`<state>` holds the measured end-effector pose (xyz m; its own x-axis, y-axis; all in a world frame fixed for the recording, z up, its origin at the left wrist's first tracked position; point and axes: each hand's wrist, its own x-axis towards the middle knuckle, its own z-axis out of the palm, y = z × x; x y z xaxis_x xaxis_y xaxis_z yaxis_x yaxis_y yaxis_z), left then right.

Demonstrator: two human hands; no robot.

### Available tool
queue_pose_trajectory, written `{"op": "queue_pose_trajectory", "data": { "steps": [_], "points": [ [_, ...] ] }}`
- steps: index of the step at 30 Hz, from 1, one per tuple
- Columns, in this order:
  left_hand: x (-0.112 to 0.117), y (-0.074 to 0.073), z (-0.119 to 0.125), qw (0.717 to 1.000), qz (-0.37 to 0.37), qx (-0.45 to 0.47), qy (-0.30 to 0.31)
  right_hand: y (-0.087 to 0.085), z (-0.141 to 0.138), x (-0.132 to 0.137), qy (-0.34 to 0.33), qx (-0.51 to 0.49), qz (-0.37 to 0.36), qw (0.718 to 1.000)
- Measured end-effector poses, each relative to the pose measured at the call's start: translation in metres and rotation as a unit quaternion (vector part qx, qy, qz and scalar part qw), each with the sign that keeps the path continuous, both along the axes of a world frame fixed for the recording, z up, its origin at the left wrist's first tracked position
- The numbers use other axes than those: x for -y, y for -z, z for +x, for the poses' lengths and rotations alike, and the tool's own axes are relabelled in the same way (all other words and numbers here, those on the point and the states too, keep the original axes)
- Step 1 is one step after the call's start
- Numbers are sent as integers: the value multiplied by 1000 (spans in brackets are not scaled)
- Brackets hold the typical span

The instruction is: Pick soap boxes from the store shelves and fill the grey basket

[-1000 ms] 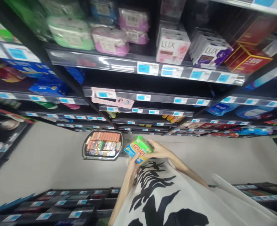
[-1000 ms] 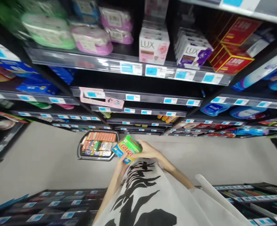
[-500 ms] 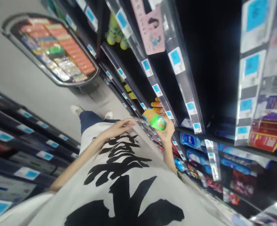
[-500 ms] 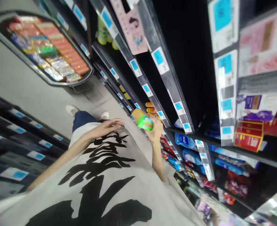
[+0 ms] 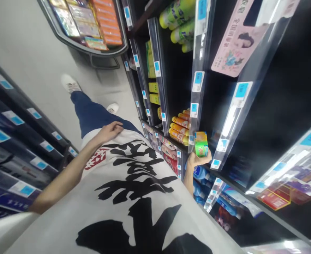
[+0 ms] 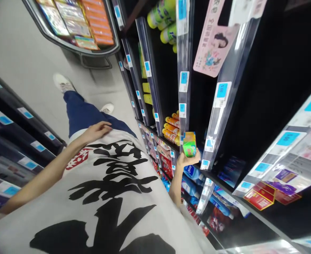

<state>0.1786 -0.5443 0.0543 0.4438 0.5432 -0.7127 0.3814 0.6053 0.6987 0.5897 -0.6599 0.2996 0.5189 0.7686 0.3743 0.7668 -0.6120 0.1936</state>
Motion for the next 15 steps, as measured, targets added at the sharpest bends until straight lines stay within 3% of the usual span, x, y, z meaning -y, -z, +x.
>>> {"op": "queue_pose_trajectory", "data": {
  "steps": [5, 10, 15],
  "points": [
    [0, 6, 11, 998, 38, -20, 40, -5, -5, -12, 68, 49, 40, 996],
    [-3, 10, 11, 998, 37, -31, 42, -8, 0, -17, 111, 36, -6, 993],
    [-8, 13, 11, 997, 33, -37, 60, -25, 24, -25, 136, 13, -86, 987]
  ]
}}
